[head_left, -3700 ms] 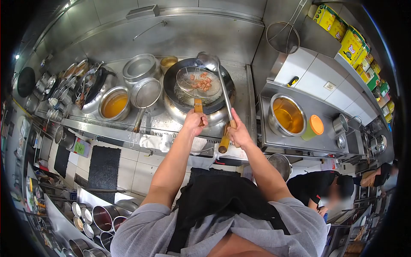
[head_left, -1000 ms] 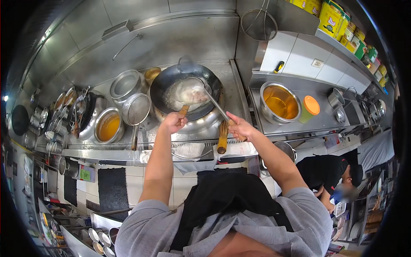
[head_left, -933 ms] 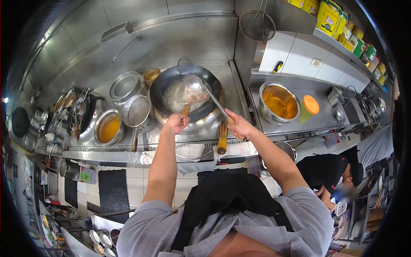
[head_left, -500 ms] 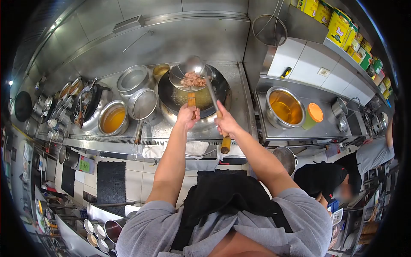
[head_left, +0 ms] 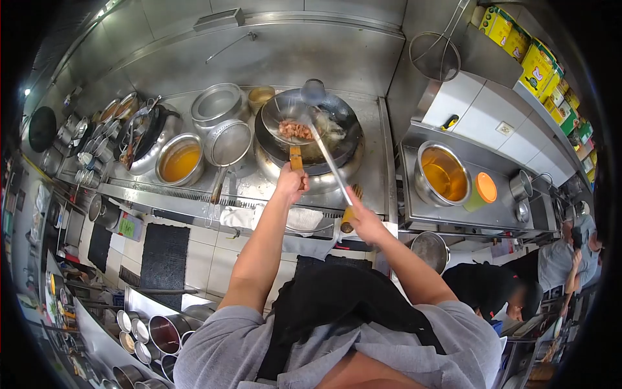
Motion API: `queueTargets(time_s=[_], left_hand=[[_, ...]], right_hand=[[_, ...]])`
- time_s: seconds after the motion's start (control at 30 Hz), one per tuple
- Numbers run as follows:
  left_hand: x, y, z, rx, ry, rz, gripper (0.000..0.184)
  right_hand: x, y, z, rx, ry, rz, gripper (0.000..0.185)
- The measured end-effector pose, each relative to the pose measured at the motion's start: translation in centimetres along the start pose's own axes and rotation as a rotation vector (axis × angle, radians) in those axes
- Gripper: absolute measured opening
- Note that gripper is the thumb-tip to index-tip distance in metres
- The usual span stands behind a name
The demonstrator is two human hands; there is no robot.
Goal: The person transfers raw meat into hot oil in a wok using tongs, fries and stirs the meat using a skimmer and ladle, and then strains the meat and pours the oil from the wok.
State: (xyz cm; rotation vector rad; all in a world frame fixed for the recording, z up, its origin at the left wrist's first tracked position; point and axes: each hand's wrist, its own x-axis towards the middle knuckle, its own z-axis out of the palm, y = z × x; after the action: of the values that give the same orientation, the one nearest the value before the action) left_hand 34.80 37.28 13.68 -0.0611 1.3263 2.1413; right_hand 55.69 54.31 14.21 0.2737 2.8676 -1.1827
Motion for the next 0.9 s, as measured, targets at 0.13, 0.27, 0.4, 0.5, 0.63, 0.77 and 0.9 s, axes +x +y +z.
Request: queueTargets(time_s=[0.13, 0.27, 0.4, 0.5, 0.63, 0.77, 0.9], left_hand=[[0.4, -1.4, 0.3, -0.036, -0.020, -0.004, 0.021], [0.0, -1.7, 0.0, -0.067, 0.003, -0.095, 0.021], [-0.5, -1.9, 1.2, -0.079, -0.029, -0.073, 0.019], [0.1, -1.2, 3.1, -0.056, -0.022, -0.076, 0.018], [1.1, -1.4, 1.8, -0.135, 0.003, -0.118, 0.017], [1.7, -1.5, 0.5, -0.091, -0.004, -0.086, 0.017], [0.8, -0.6, 1.4, -0.024, 0.000, -0.048, 0.016]], right_hand=[[6.1, 1.2, 1.4, 0.364, -0.142, 0.234, 0.083], [5.0, -1.0, -1.2, 0.568, 0.034, 0.193, 0.085], [6.7, -1.5, 0.8, 0.226, 0.315, 0.082, 0.091], [7.2, -0.6, 0.7, 0.735, 0.001, 0.279, 0.091], [4.1, 1.4, 0.0, 0.980, -0.127, 0.301, 0.087], [0.7, 1.0, -1.4, 0.342, 0.098, 0.199, 0.086], [-0.2, -0.6, -2.0, 0.120, 0.073, 0.173, 0.085]])
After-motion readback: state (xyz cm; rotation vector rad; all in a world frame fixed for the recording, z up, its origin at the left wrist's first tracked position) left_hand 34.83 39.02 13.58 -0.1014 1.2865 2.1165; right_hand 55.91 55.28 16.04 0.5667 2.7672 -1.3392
